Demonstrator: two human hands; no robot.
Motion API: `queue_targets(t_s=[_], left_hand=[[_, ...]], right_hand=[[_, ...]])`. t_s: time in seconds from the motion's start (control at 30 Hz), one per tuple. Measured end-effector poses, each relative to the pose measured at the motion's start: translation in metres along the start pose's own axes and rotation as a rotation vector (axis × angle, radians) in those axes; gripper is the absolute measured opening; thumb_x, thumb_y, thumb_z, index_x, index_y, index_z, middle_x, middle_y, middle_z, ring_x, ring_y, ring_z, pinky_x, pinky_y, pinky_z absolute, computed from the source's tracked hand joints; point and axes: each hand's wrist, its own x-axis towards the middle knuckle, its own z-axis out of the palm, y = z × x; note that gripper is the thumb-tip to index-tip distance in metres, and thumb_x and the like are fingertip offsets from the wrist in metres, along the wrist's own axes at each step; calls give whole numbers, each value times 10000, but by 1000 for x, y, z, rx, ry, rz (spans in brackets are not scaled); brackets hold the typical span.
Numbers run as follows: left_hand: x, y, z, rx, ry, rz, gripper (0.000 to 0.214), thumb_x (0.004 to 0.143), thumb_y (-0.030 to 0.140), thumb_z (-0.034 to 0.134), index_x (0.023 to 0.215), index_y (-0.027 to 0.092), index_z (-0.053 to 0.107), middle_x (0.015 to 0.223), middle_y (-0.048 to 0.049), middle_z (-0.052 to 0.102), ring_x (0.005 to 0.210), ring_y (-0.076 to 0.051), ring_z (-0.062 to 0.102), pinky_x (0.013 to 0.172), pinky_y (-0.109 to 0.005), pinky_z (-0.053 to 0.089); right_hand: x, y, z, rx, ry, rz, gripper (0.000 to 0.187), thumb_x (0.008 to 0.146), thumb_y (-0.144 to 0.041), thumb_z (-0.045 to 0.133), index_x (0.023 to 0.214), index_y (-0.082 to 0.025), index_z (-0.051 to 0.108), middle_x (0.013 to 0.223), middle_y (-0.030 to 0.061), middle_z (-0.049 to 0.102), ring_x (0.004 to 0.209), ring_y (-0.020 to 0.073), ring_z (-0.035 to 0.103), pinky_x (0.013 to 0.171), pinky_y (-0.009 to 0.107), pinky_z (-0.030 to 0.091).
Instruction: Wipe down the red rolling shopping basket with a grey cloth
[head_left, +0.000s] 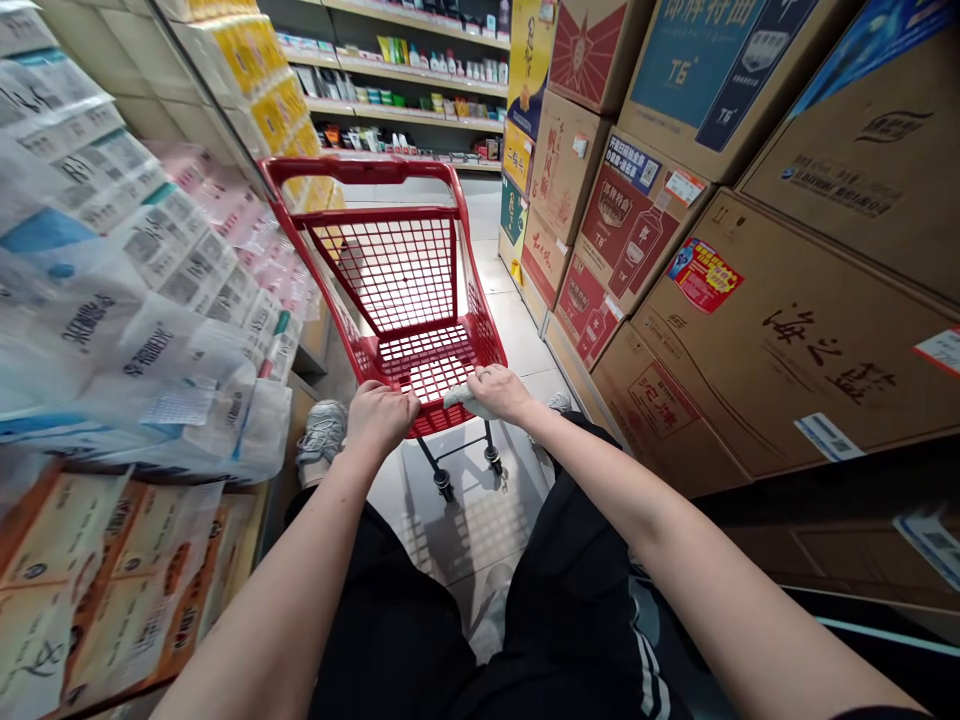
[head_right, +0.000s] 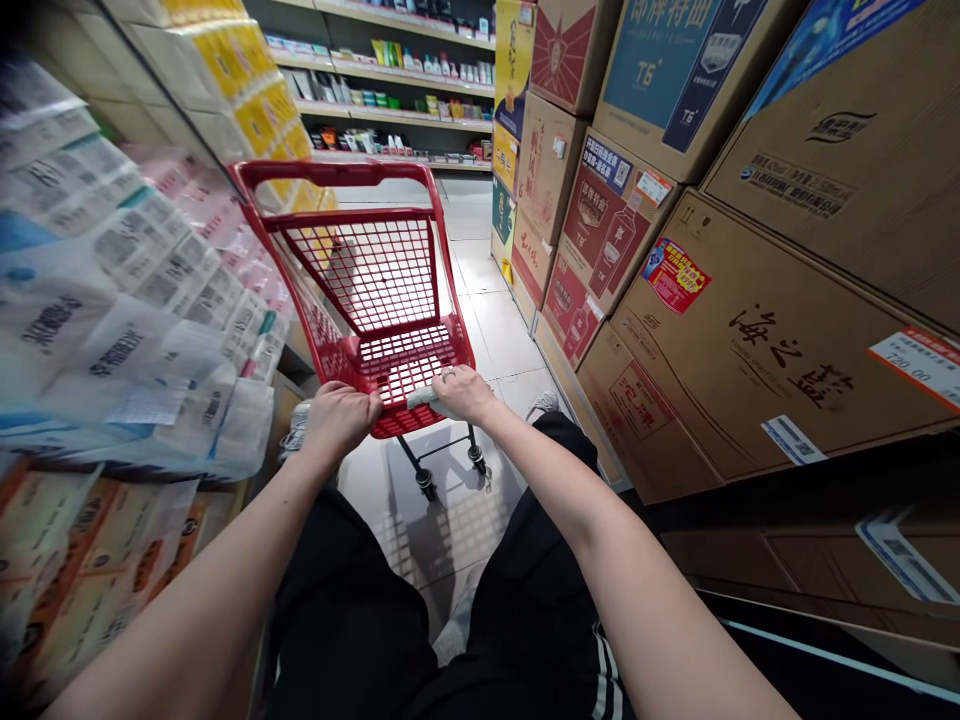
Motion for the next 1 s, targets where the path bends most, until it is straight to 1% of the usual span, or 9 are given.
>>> queue_targets(t_s=[0.17,0.3,0.4,0.5,0.57,0.67,0.8,0.87,1.0], left_hand=[[0,7,-8,-41,-14,-51,492,911,237,395,438,204,526,506,-59,619,573,-186,589,794,-397,417],[-2,12,-16,-74,-31,-74,496,910,242,389,441,203,545,521,-73,637,575,-193,595,802,-406,415],[-2,14,-21,-74,-37,-68,509,918,238,378,439,201,545,507,-69,629,553,-190,577,787,-403,412],[-3,15,-23,-52,-28,-58,521,929,240,371,443,197,556,511,-68,634,558,-188,578,771,-396,404],[-4,16,-24,-25,-18,-49,519,935,244,375,460,189,578,531,-72,649,571,-188,588,775,-393,401],[-5,17,-23,14,-15,-39,513,942,244,379,486,176,603,541,-74,657,583,-190,596,780,-384,402],[-5,18,-21,21,-23,-43,512,944,236,374,494,171,610,541,-76,655,592,-194,596,786,-379,399],[-5,19,-20,14,-34,-45,515,943,231,367,493,170,610,544,-80,656,595,-195,596,784,-379,396],[-5,21,-20,-10,-52,-52,517,941,227,364,479,178,591,537,-76,650,597,-197,588,787,-388,388]], right_hand=[[6,4,-8,-6,-106,-77,342,1021,-338,391,1082,-68,593,1000,185,681,905,248,667,765,356,498],[11,6,-12,10,-193,-136,423,1012,-458,418,1058,-80,604,963,158,699,878,254,698,687,330,502],[13,8,-14,24,-206,-162,476,1005,-519,399,1042,-94,609,952,143,705,847,245,705,663,316,493],[12,9,-13,46,-185,-157,520,1000,-561,371,1047,-104,614,981,145,708,862,230,702,690,305,486],[11,8,-13,86,-173,-96,530,1009,-563,332,1064,-124,624,995,132,715,874,212,700,705,287,478],[13,6,-14,176,-186,42,560,1028,-554,239,1081,-179,652,1002,93,732,900,198,699,715,268,465],[22,4,-17,281,-278,187,684,1018,-587,142,1027,-196,703,1012,95,744,944,226,699,761,287,463],[28,4,-19,321,-326,256,683,1019,-577,159,1016,-187,720,1046,110,743,986,242,692,803,303,464],[42,4,-17,379,-365,436,537,1015,-487,295,1087,-167,720,1135,135,726,1069,270,669,846,334,471]])
